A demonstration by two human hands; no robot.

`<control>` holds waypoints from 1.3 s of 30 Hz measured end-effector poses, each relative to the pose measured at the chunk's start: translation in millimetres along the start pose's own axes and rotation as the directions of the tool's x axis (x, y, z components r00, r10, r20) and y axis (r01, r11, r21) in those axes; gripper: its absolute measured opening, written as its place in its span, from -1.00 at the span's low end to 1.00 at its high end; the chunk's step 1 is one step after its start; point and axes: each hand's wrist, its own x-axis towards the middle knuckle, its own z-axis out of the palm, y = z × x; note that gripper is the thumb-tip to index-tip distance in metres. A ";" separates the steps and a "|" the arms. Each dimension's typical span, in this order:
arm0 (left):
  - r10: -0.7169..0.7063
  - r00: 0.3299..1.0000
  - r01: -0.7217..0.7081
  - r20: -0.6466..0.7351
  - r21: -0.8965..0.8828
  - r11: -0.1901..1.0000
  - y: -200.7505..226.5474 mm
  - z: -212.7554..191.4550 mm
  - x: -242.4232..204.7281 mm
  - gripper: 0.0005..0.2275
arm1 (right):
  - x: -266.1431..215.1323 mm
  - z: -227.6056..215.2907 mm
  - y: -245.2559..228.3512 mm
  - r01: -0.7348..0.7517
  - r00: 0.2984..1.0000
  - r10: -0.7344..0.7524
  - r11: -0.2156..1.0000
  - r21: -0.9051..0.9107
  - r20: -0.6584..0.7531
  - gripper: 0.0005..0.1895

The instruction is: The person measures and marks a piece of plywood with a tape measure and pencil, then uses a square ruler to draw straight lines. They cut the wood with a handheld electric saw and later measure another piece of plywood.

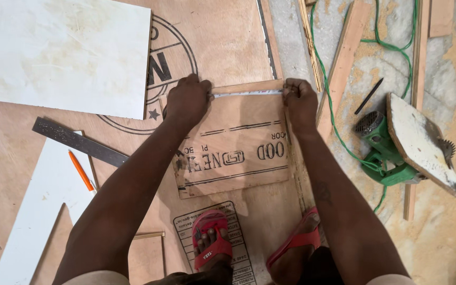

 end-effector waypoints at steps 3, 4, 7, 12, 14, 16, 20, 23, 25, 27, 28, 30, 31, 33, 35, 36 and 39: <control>-0.045 0.999 0.045 -0.025 0.004 0.999 -4.7 8.4 -6.6 -0.82 | -2.1 13.7 17.5 -0.010 0.981 -0.021 0.987 -0.162 -0.193 -0.83; -0.023 0.997 0.025 -0.069 0.019 1.000 -7.2 12.3 -9.3 -0.83 | 0.3 18.2 23.4 0.039 0.972 -0.083 0.979 -0.198 -0.221 -0.84; 0.037 0.983 -0.028 -0.180 0.050 0.998 -14.4 22.0 -21.1 -0.86 | 12.6 24.7 33.7 0.106 0.937 -0.199 0.945 -0.310 -0.286 -0.87; -0.030 0.977 0.054 -0.212 0.106 0.993 -15.4 16.5 -48.9 -0.86 | 3.6 43.2 15.7 0.089 0.941 -0.210 0.910 -0.406 -0.264 -0.89; -0.032 0.970 0.057 -0.241 0.097 0.994 -13.7 14.1 -56.8 -0.84 | 0.3 43.7 13.2 0.053 0.962 -0.164 0.897 -0.439 -0.219 -0.88; -0.029 0.967 0.056 -0.253 0.101 0.993 -13.8 13.3 -61.3 -0.82 | 9.6 31.3 25.3 0.069 0.948 -0.213 0.862 -0.502 -0.236 -0.88; -0.059 0.971 0.080 -0.233 0.082 0.993 -20.5 19.4 -59.8 -0.82 | 45.3 -60.3 80.8 0.137 0.819 -0.572 0.258 -0.956 -0.036 -0.77; -0.060 0.968 0.077 -0.242 0.058 0.995 -22.8 23.7 -61.8 -0.78 | 72.3 -153.5 113.6 -0.128 0.881 -0.383 0.369 -0.920 -0.277 -0.59; -0.053 0.964 0.067 -0.260 0.046 0.997 -21.8 23.1 -61.9 -0.78 | 82.4 -201.5 128.6 -0.284 0.934 -0.087 0.411 -0.866 -0.347 -0.65; -0.053 0.959 0.067 -0.280 0.038 0.997 -19.3 20.9 -60.2 -0.82 | 92.7 -218.0 133.6 -0.285 0.952 0.003 0.374 -0.882 -0.306 -0.64; -0.050 0.953 0.057 -0.299 0.013 0.998 -19.3 20.5 -61.4 -0.83 | 97.7 -219.8 136.6 -0.208 0.977 0.030 0.334 -0.919 -0.210 -0.61; -0.049 0.940 0.042 -0.337 -0.029 0.999 -21.3 22.3 -59.3 -0.83 | 103.3 -207.9 144.8 -0.140 0.989 0.090 0.316 -0.938 -0.117 -0.64; -0.039 0.935 0.018 -0.352 -0.063 0.998 -21.9 24.5 -58.3 -0.84 | 100.6 -201.4 149.6 -0.125 0.989 0.114 0.318 -0.940 -0.093 -0.65; -0.042 0.938 0.009 -0.345 -0.097 0.995 -23.3 28.6 -55.6 -0.84 | 91.5 -188.8 158.0 -0.102 0.989 0.140 0.337 -0.936 -0.057 -0.67; 0.043 0.875 -0.108 -0.483 -0.107 0.988 -25.6 29.2 -55.6 -0.80 | 93.5 -167.3 154.6 -0.046 0.993 0.122 0.366 -0.929 -0.001 -0.70; 0.043 0.881 -0.091 -0.470 -0.079 0.993 -26.5 30.9 -56.6 -0.85 | 88.5 -158.8 153.0 -0.028 0.993 0.118 0.376 -0.926 0.018 -0.71; 0.004 0.905 -0.013 -0.425 -0.019 1.000 -23.4 30.9 -57.6 -0.81 | 80.5 -141.8 135.1 0.023 0.998 0.038 0.431 -0.902 0.043 -0.75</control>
